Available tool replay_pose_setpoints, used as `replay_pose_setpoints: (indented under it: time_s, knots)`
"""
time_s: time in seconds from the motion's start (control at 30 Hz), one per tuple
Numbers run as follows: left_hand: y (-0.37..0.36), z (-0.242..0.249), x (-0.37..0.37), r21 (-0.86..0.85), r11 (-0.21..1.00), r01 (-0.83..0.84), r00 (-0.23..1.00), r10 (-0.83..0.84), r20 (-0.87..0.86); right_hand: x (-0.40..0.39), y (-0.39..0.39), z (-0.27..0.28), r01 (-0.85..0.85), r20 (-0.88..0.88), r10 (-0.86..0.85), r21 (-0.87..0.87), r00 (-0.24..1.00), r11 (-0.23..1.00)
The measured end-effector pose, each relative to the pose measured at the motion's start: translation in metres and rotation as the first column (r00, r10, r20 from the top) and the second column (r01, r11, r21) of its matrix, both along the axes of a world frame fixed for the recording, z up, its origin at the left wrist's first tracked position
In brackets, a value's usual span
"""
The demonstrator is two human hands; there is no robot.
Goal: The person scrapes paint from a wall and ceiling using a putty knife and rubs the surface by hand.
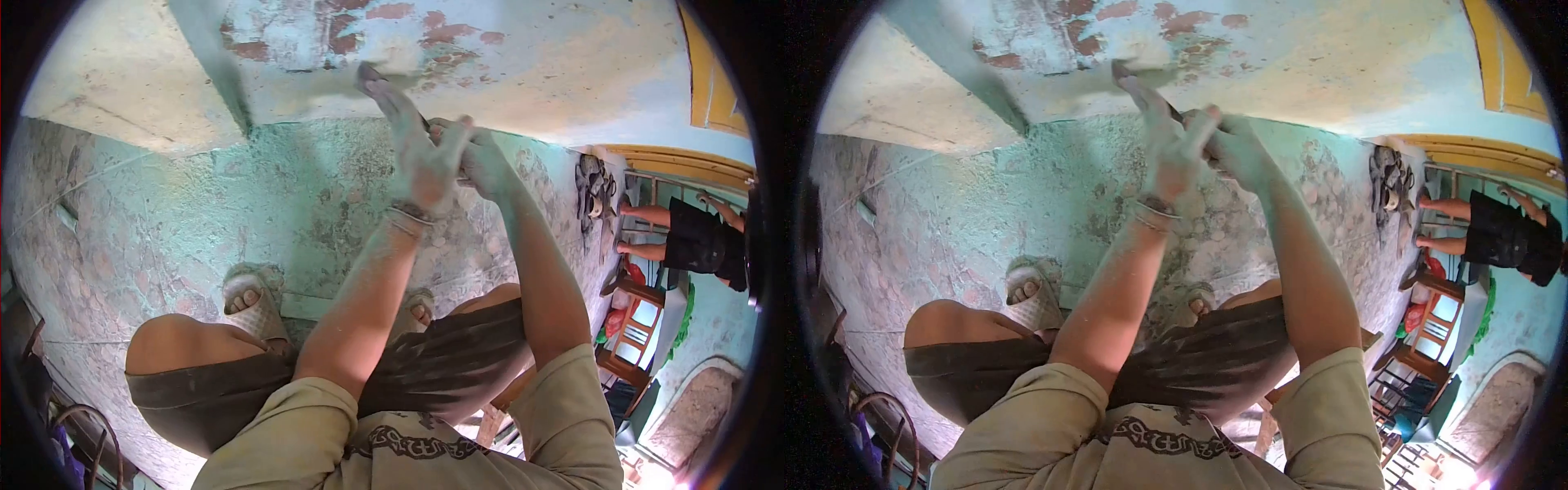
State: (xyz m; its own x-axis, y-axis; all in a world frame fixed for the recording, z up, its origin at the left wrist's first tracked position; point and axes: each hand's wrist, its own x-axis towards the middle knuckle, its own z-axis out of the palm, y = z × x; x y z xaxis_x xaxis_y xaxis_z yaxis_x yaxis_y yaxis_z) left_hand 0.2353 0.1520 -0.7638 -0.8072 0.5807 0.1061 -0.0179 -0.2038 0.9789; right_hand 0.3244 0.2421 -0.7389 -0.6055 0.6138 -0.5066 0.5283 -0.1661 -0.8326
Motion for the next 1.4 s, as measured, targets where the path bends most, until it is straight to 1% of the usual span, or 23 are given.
replay_pose_setpoints:
  time_s: [0.13, 0.17, 0.27, 0.33, 0.4, 0.47, 0.5, 0.57, 0.77, 0.9, 0.93, 1.0, 1.03, 1.07, 1.13, 1.17, 1.2, 1.23, 1.27, 1.3, 1.33, 1.37, 1.4]
  knots:
    - [0.006, -0.003, 0.002, 0.172, 0.975, 0.139, 0.988, -0.149, 0.050, 0.000, 0.001, 0.037, 0.000, 0.085, 0.000, 0.003, 0.996, 1.000]
    - [0.004, -0.001, 0.005, 0.051, 0.978, 0.200, 0.977, -0.203, 0.062, 0.004, 0.005, 0.034, 0.014, 0.106, -0.015, 0.006, 0.994, 1.000]
    - [0.001, -0.003, -0.003, 0.086, 0.993, 0.076, 0.974, -0.093, 0.205, -0.006, -0.006, 0.020, -0.039, 0.159, 0.036, 0.020, 0.987, 0.999]
    - [0.002, -0.011, -0.004, 0.116, 0.992, 0.047, 0.979, -0.068, 0.190, -0.018, -0.022, 0.021, -0.062, 0.199, 0.047, 0.068, 0.979, 0.996]
    - [0.008, -0.008, -0.003, 0.081, 0.995, 0.062, 0.985, -0.074, 0.154, -0.003, -0.006, 0.026, -0.044, 0.141, 0.039, 0.031, 0.989, 0.999]
    - [0.016, -0.013, 0.010, 0.098, 0.983, 0.154, 0.979, -0.165, 0.118, 0.018, 0.015, 0.030, -0.020, 0.122, 0.023, -0.024, 0.992, 1.000]
    - [0.015, -0.013, 0.014, 0.076, 0.975, 0.208, 0.968, -0.216, 0.126, 0.024, 0.018, 0.034, 0.044, 0.193, -0.033, -0.053, 0.981, 0.998]
    - [0.014, -0.018, 0.026, 0.044, 0.964, 0.261, 0.948, -0.265, 0.174, 0.036, 0.025, 0.030, 0.030, 0.224, -0.017, -0.057, 0.974, 0.998]
    - [0.014, -0.035, 0.043, 0.042, 0.997, 0.071, 0.969, -0.079, 0.235, 0.021, 0.015, 0.027, -0.091, 0.289, 0.088, -0.003, 0.953, 0.996]
    - [0.025, -0.045, 0.055, 0.182, 0.980, 0.077, 0.851, -0.160, 0.501, 0.015, 0.006, 0.043, -0.215, 0.373, 0.178, 0.060, 0.911, 0.975]
    - [0.025, -0.046, 0.058, 0.171, 0.984, 0.058, 0.832, -0.142, 0.536, 0.012, 0.000, 0.046, -0.252, 0.370, 0.198, 0.104, 0.908, 0.962]
    - [0.028, -0.046, 0.057, 0.253, 0.967, -0.029, 0.769, -0.140, 0.624, 0.003, -0.015, 0.051, -0.326, 0.367, 0.242, 0.187, 0.898, 0.927]
    - [0.024, -0.036, 0.053, 0.336, 0.937, -0.097, 0.720, -0.167, 0.674, -0.005, -0.025, 0.056, -0.310, 0.392, 0.211, 0.208, 0.896, 0.928]
    - [0.021, -0.026, 0.049, 0.410, 0.896, -0.170, 0.667, -0.202, 0.717, -0.009, -0.029, 0.056, -0.289, 0.345, 0.186, 0.277, 0.920, 0.916]
    - [0.021, -0.013, 0.040, 0.460, 0.871, -0.173, 0.612, -0.271, 0.743, -0.017, -0.034, 0.057, -0.235, 0.237, 0.144, 0.417, 0.961, 0.878]
    - [0.021, -0.011, 0.034, 0.485, 0.856, -0.177, 0.587, -0.304, 0.750, -0.025, -0.036, 0.063, -0.227, 0.302, 0.092, 0.450, 0.949, 0.864]
    - [0.026, -0.024, 0.031, 0.358, 0.927, -0.112, 0.861, -0.088, 0.500, -0.036, -0.038, 0.073, -0.222, 0.362, 0.037, 0.484, 0.931, 0.847]
    - [0.034, -0.049, 0.031, 0.203, 0.973, -0.109, 0.988, 0.083, 0.132, -0.043, -0.040, 0.077, -0.217, 0.420, -0.024, 0.516, 0.907, 0.829]
    - [0.042, -0.067, 0.038, 0.053, 0.986, -0.160, 0.947, 0.168, -0.274, -0.047, -0.040, 0.068, -0.247, 0.466, -0.019, 0.504, 0.885, 0.828]
    - [0.044, -0.065, 0.039, 0.274, 0.962, -0.015, 0.978, -0.043, 0.204, -0.053, -0.036, 0.055, -0.273, 0.511, -0.021, 0.494, 0.859, 0.825]
    - [0.043, -0.056, 0.037, 0.471, 0.872, -0.133, 0.740, -0.229, 0.633, -0.054, -0.031, 0.044, -0.299, 0.548, -0.023, 0.490, 0.836, 0.819]
    - [0.034, -0.053, 0.027, 0.498, 0.856, -0.139, 0.568, -0.343, 0.748, -0.048, -0.030, 0.034, -0.310, 0.478, 0.008, 0.556, 0.878, 0.771]
    - [0.024, -0.046, 0.016, 0.516, 0.843, -0.156, 0.371, -0.434, 0.821, -0.051, -0.033, 0.046, -0.287, 0.460, -0.006, 0.563, 0.888, 0.775]
